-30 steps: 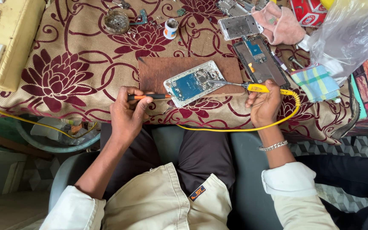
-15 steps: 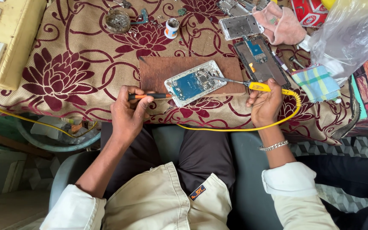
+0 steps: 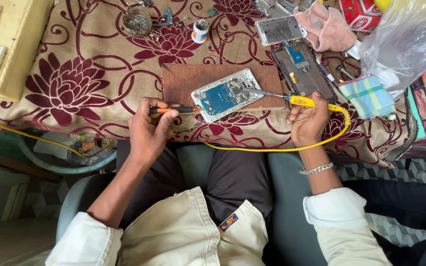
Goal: The person uses a soldering iron and a probe to work on a small circuit board placed on a wooden board. They repeatedly apply heat and make contact with the board's surface while seated at a cluttered workbench.
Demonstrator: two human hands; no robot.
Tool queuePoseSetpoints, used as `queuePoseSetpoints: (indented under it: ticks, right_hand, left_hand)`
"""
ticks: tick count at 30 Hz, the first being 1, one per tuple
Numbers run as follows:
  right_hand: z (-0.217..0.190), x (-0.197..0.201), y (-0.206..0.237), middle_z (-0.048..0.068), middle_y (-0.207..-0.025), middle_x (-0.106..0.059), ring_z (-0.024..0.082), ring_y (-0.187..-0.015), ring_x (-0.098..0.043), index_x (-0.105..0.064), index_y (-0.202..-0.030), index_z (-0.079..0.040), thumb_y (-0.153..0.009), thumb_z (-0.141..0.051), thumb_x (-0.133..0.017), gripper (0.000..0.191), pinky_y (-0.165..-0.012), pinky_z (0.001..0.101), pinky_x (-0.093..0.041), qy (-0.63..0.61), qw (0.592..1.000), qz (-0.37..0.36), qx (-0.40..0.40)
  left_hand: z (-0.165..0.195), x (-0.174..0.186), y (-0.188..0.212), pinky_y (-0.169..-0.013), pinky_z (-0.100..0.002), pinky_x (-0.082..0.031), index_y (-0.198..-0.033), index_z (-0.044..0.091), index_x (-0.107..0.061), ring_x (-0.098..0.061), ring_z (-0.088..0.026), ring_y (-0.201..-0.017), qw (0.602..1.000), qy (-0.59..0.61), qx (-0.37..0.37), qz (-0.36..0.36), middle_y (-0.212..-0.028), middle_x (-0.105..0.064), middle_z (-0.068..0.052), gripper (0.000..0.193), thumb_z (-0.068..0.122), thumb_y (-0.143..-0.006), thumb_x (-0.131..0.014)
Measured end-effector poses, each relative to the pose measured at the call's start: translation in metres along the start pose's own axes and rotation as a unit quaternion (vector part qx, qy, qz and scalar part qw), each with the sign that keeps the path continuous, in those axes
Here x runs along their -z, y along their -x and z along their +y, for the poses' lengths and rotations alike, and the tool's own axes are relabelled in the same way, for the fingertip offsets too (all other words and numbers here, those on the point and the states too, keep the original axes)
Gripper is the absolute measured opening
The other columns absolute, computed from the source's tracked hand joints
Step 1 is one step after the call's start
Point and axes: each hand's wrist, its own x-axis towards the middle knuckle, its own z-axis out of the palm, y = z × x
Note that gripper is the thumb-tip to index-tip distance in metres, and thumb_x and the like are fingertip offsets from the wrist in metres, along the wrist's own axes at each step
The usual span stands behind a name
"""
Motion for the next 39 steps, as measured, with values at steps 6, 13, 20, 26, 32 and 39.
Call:
queuePoseSetpoints:
  ticks: [6,13,20,26,32,39]
  right_hand:
    - [0.0007,-0.0019,-0.0004,0.008,-0.063,-0.058,0.019,-0.051,-0.054,-0.060,-0.092,-0.012,-0.102,-0.042,-0.052,0.033,-0.048,0.0345,-0.045,0.018,1.000,0.002,0.022]
    - [0.0012,-0.0009,-0.0008,0.008,-0.063,-0.059,0.019,-0.052,-0.056,-0.061,-0.089,-0.008,-0.104,-0.044,-0.052,0.040,-0.049,0.0331,-0.047,-0.005,1.000,-0.011,0.018]
    - [0.0022,-0.0005,-0.0008,0.008,-0.062,-0.058,0.019,-0.052,-0.056,-0.061,-0.089,-0.007,-0.104,-0.045,-0.052,0.041,-0.048,0.0331,-0.047,-0.001,1.000,0.002,0.010]
    - [0.0027,-0.0016,-0.0010,0.008,-0.062,-0.059,0.019,-0.050,-0.056,-0.059,-0.093,-0.009,-0.103,-0.041,-0.053,0.034,-0.047,0.0335,-0.047,0.010,1.000,0.005,0.020]
    - [0.0007,-0.0037,0.0007,0.007,-0.061,-0.058,0.018,-0.049,-0.055,-0.059,-0.094,-0.010,-0.102,-0.041,-0.053,0.033,-0.047,0.0331,-0.047,0.016,1.000,0.011,0.012]
    - [0.0008,-0.0045,-0.0004,0.008,-0.060,-0.058,0.019,-0.049,-0.055,-0.061,-0.085,-0.007,-0.105,-0.045,-0.053,0.043,-0.047,0.0333,-0.046,0.020,0.999,0.008,0.026]
  left_hand:
    - [0.0001,0.0002,0.0003,-0.050,-0.021,-0.054,-0.107,0.001,-0.050,-0.068,-0.006,-0.065,1.000,0.002,-0.004,0.000,-0.102,-0.079,-0.013,0.025,0.014,-0.100,-0.071]
    - [-0.0009,-0.0003,-0.0004,-0.049,-0.021,-0.055,-0.106,0.002,-0.050,-0.068,-0.006,-0.064,1.000,-0.003,-0.001,0.002,-0.102,-0.079,-0.013,0.025,0.014,-0.099,-0.071]
    - [-0.0012,0.0000,0.0000,-0.049,-0.021,-0.054,-0.106,0.001,-0.050,-0.068,-0.006,-0.063,1.000,-0.012,-0.007,0.002,-0.102,-0.080,-0.013,0.026,0.015,-0.099,-0.071]
    - [-0.0008,-0.0004,-0.0001,-0.049,-0.021,-0.055,-0.105,0.001,-0.050,-0.069,-0.007,-0.066,1.000,-0.010,-0.009,0.002,-0.102,-0.079,-0.013,0.026,0.014,-0.100,-0.071]
    - [-0.0012,-0.0012,0.0000,-0.049,-0.021,-0.056,-0.105,0.002,-0.051,-0.070,-0.007,-0.069,1.000,-0.009,-0.009,0.001,-0.102,-0.079,-0.013,0.024,0.014,-0.099,-0.071]
    - [-0.0008,-0.0018,-0.0002,-0.049,-0.021,-0.055,-0.105,0.002,-0.051,-0.071,-0.007,-0.067,1.000,-0.017,0.003,-0.002,-0.102,-0.080,-0.013,0.024,0.014,-0.099,-0.070]
